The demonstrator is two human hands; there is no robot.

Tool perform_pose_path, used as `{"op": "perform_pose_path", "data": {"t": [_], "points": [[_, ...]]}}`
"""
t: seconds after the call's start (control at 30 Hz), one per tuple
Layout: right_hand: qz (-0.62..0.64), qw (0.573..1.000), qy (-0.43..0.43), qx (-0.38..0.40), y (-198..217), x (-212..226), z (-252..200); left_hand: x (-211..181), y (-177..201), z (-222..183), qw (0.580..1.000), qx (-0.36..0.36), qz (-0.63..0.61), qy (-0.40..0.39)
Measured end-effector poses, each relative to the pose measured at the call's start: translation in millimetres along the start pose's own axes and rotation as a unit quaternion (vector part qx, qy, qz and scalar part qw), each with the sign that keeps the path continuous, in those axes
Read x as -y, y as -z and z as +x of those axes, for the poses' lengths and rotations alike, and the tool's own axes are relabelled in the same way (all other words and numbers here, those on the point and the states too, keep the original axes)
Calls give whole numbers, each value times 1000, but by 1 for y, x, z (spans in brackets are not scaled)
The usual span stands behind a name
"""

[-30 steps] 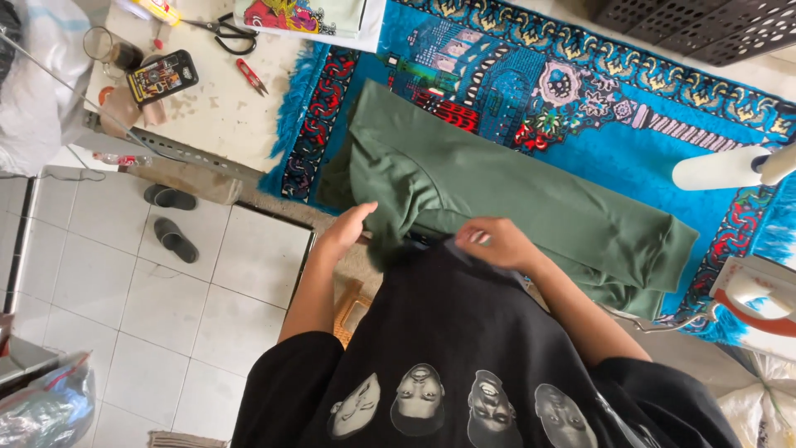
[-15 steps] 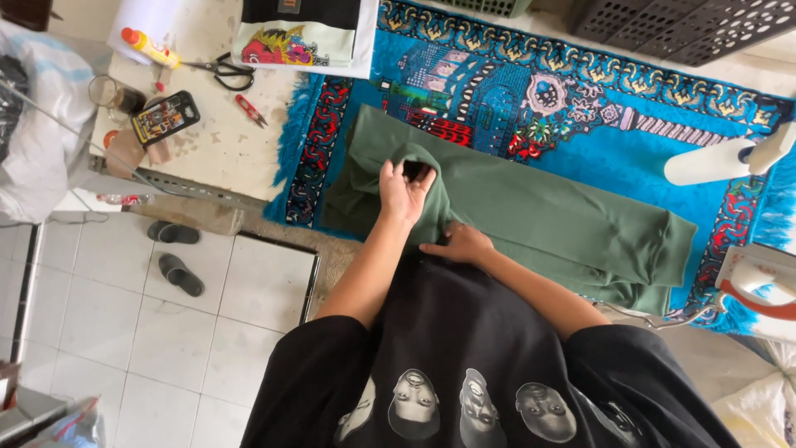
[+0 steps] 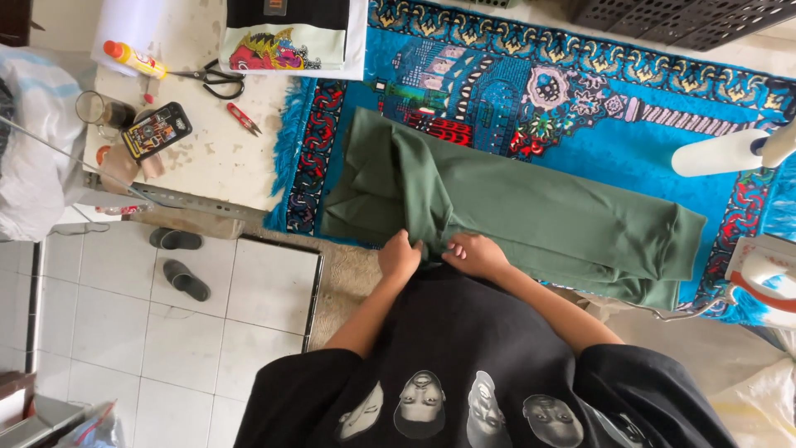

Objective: Ironing a green t-shirt to remove wrinkles and then folding it into a neat square.

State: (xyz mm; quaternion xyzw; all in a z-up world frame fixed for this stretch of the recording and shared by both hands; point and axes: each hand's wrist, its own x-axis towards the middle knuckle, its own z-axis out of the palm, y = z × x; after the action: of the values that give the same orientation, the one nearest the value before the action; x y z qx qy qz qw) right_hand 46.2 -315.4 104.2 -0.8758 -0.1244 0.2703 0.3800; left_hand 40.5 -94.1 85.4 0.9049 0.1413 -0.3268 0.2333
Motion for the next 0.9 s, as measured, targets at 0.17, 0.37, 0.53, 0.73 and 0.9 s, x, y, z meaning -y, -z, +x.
{"op": "perform_pose_path", "data": {"t": [0.17, 0.37, 0.53, 0.73, 0.9], "points": [[5, 983, 147, -107, 48, 53, -16, -82, 67, -59, 937, -14, -349, 7], [-105, 951, 140, -257, 84, 56, -41, -106, 30, -19, 653, 141, -736, -114], [345, 873, -42, -343, 117, 24, -85, -56, 50, -5, 911, -109, -312, -248], [561, 736, -130, -355, 130, -38, -117, 19, 76, 41, 938, -296, -101, -153], [204, 912, -216, -282, 156, -29, -136, 28, 107, 86, 962, -236, -1, -141]]}}
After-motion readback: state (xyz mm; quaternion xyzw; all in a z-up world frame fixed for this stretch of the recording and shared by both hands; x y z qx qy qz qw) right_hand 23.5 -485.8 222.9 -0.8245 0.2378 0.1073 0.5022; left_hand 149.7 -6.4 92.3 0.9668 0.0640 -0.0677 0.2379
